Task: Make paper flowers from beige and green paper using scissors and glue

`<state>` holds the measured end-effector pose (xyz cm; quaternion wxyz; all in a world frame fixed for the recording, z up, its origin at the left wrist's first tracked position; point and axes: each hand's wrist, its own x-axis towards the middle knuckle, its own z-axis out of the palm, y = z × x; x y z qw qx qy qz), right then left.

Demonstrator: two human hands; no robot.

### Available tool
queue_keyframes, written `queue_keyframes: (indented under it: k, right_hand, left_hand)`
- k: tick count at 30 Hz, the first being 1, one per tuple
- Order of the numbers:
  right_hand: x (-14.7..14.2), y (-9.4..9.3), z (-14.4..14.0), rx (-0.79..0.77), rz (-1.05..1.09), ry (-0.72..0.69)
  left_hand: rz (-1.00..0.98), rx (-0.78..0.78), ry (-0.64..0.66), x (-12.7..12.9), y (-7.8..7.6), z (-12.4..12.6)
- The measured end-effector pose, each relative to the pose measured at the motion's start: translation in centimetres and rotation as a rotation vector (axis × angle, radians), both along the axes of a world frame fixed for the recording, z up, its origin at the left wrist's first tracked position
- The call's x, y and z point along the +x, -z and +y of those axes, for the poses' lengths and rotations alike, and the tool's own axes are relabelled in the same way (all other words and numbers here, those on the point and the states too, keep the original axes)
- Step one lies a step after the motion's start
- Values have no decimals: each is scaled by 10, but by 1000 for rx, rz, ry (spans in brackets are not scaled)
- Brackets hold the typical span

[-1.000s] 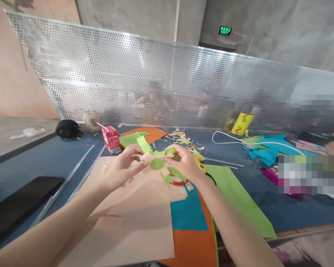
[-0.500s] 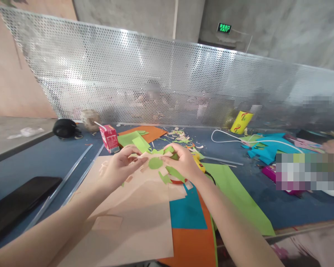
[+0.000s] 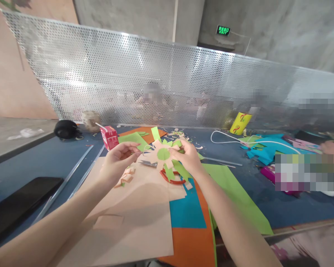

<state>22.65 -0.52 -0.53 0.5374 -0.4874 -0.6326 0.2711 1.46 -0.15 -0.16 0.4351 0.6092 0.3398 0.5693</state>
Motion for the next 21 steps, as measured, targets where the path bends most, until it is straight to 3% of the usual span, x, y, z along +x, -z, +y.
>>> queue_keyframes:
  k: [8, 15, 21]
  right_hand:
    - [4, 4, 5, 14, 3, 32]
    - [6, 7, 9, -1, 24, 38]
    - [6, 7, 9, -3, 30, 40]
  left_hand:
    - [27, -27, -3, -2, -1, -3]
    - [-45, -31, 102, -1, 1, -1]
    - [-54, -62, 104, 1, 1, -1]
